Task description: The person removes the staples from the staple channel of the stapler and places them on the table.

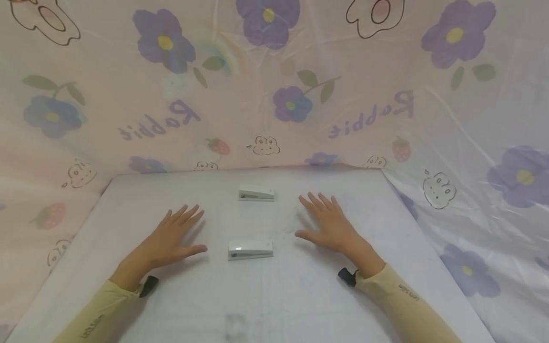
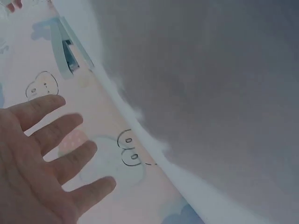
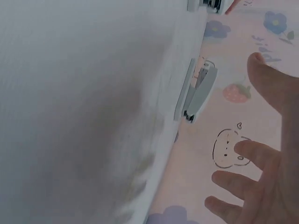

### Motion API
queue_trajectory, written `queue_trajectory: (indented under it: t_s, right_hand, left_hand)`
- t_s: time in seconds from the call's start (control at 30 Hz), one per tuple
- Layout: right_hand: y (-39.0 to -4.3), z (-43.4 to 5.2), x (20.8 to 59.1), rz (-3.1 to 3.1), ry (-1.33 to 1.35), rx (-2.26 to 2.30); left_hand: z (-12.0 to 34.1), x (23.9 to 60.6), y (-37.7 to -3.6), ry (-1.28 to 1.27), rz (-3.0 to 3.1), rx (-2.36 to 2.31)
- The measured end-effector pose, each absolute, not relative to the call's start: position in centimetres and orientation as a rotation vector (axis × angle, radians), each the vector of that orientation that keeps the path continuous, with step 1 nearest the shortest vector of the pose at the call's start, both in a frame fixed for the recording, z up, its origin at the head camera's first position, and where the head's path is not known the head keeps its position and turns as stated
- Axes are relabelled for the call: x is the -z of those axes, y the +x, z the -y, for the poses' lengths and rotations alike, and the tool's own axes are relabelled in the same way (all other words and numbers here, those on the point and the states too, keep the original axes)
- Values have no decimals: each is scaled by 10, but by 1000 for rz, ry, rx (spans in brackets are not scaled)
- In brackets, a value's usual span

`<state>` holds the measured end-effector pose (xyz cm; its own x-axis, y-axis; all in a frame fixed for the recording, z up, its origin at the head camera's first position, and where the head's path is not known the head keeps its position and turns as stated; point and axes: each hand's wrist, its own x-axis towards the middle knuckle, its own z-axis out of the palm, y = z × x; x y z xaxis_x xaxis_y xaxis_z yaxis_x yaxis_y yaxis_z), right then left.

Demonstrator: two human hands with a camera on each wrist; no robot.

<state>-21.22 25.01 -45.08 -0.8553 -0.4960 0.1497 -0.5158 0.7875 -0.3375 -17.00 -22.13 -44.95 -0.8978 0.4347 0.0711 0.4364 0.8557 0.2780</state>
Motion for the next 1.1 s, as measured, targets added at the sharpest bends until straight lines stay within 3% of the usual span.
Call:
queue_trajectory:
  t_s: [0.6, 1.1]
  right_hand:
    - [-198, -210, 456, 2870, 1037, -786]
    - [-187, -178, 462, 2721, 1219, -986]
  left_hand:
    - [191, 450, -172, -954, 3056, 587]
    - [171, 448, -173, -984, 3089, 685]
